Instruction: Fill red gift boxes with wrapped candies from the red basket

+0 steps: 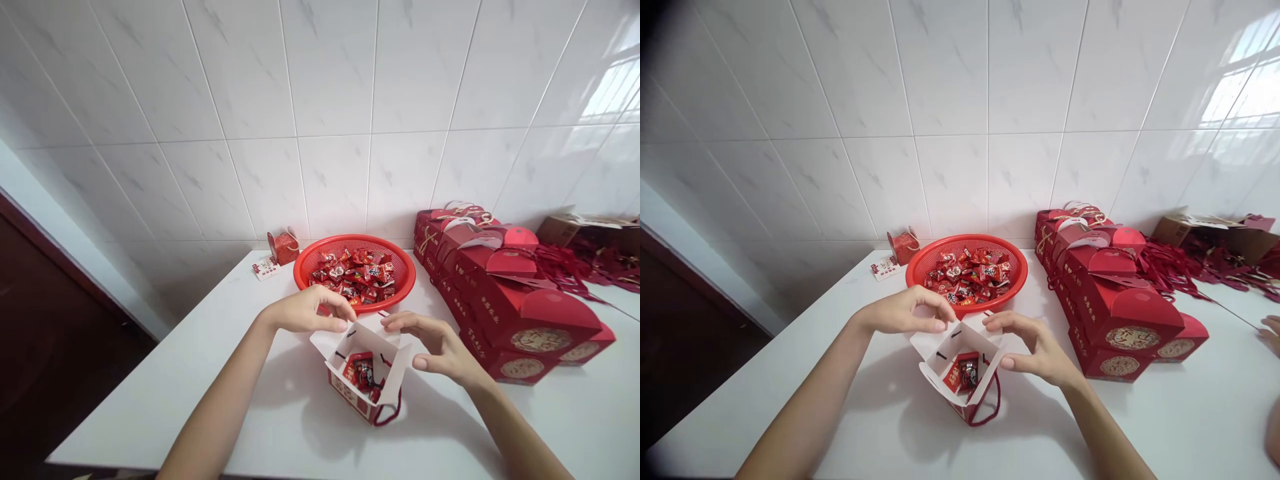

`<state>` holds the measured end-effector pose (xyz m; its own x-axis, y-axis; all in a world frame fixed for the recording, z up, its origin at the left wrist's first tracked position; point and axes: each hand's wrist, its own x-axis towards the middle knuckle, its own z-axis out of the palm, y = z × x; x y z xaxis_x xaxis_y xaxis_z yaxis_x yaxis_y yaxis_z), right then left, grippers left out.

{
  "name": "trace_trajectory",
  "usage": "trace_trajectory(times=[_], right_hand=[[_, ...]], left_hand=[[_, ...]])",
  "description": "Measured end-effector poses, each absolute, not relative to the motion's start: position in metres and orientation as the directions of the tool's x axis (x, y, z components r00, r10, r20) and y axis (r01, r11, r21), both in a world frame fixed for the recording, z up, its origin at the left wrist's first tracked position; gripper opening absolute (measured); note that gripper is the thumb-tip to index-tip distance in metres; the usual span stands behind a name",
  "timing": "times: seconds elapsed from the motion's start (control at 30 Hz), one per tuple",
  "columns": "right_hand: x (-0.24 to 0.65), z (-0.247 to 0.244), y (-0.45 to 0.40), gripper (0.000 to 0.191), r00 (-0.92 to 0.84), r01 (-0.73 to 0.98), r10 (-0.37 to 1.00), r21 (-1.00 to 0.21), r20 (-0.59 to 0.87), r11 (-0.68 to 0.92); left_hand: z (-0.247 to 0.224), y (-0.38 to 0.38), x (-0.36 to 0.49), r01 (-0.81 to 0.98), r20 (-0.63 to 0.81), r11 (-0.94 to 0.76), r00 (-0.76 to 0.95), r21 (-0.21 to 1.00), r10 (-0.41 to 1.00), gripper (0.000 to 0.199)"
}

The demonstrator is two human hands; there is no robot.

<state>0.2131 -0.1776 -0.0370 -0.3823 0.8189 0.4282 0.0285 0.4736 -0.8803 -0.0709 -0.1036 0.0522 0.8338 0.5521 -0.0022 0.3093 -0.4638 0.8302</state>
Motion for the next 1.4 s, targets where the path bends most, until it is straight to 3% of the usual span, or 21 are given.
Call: trace_trajectory(times=[0.13,0.3,0.43,0.6,0.83,1.03,1.27,1.4], right_hand=[[0.211,-0.041,-0.181,0.037,-0.255,0.055,0.838,-0.858,0.482,0.510],[0.200,-0.048,-0.186,0.035,-0.087,0.203,0.848,-0.824,0.522,0.528],[0.194,-0.053,-0.187,0.035,-0.041,0.349,0.820,-0.761,0.570,0.547],[0.190,-0.057,-0.189,0.039,-0.079,0.299,0.810,-0.762,0.581,0.575],[0.183,-0.058,-0.196,0.042,-0.143,0.295,0.779,-0.726,0.610,0.622],[0.189,-0.053,-0.198,0.019,-0.221,0.315,0.759,-0.692,0.613,0.650],[0.196,-0.045,-0.199,0.021,-0.309,0.230,0.746,-0.715,0.590,0.660],[0.196,-0.047,-0.197,0.022,-0.347,0.204,0.737,-0.720,0.581,0.663]], left_hand=[[0.063,-0.132,-0.077,0.472,0.017,-0.526,0.733,0.707,0.681,0.019],[0.042,-0.159,-0.082,0.767,0.065,-0.359,0.386,0.532,0.920,0.021],[0.014,-0.186,-0.075,0.678,0.128,-0.364,0.373,0.639,0.919,0.021],[-0.012,-0.212,-0.063,0.490,0.340,-0.494,0.372,0.718,0.864,0.028],[-0.025,-0.234,-0.061,0.315,0.293,-0.518,0.549,0.795,0.783,0.066],[-0.031,-0.238,-0.049,0.387,0.361,-0.558,0.473,0.734,0.803,0.028],[-0.035,-0.237,-0.039,0.379,0.392,-0.558,0.432,0.738,0.812,0.013],[-0.035,-0.237,-0.037,0.380,0.403,-0.569,0.433,0.729,0.806,0.016]])
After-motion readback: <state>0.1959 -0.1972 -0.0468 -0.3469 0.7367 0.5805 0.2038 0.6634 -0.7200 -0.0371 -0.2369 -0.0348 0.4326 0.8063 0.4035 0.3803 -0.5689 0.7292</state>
